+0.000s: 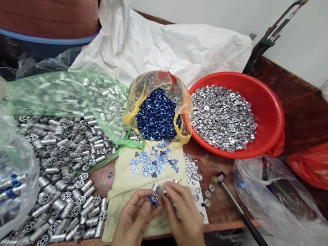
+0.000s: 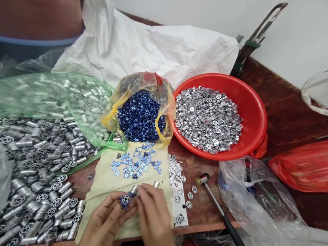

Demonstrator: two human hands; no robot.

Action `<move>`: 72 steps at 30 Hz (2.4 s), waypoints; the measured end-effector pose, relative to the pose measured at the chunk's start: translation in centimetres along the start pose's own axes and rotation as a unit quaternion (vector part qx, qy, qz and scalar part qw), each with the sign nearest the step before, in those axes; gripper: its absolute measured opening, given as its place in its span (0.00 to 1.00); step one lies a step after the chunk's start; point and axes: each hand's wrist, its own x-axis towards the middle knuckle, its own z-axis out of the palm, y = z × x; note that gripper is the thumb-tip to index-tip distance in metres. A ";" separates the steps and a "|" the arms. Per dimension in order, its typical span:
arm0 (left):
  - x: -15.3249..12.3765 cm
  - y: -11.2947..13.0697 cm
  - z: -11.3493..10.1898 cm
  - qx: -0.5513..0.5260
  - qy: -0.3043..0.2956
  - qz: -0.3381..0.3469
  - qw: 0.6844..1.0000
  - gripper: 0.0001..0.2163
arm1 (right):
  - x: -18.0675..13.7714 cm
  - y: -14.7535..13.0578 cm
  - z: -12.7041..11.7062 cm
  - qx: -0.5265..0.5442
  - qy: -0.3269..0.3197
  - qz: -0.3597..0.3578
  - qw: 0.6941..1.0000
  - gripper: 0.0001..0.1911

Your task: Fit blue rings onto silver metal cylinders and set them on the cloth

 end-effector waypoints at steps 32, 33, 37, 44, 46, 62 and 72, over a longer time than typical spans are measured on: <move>-0.4 -0.7 -3.2 0.340 -0.072 0.268 0.898 0.07 | 0.3 -2.5 0.4 0.588 -0.233 0.356 0.687 0.24; -0.4 -0.7 -3.1 0.343 -0.080 0.272 0.896 0.07 | 0.0 -2.4 0.5 0.599 -0.234 0.349 0.682 0.25; -1.2 -0.1 -2.3 0.266 -0.033 0.133 0.954 0.13 | -1.0 -2.7 0.4 0.442 -0.137 0.294 0.836 0.19; -1.7 0.4 -1.4 0.139 -0.090 -0.087 0.982 0.17 | -1.3 -2.4 -1.3 0.105 -0.150 0.039 0.982 0.21; -1.3 0.5 -1.4 0.139 -0.087 -0.067 0.984 0.15 | -1.8 0.1 -2.9 0.018 -0.163 0.058 0.985 0.24; -0.6 1.2 0.2 0.081 -0.033 -0.039 0.995 0.15 | -0.7 5.3 -3.3 -0.180 0.007 0.156 0.971 0.09; -0.8 2.0 0.5 0.049 -0.017 -0.063 0.997 0.15 | -3.6 6.7 -5.2 -0.177 -0.079 0.222 0.955 0.09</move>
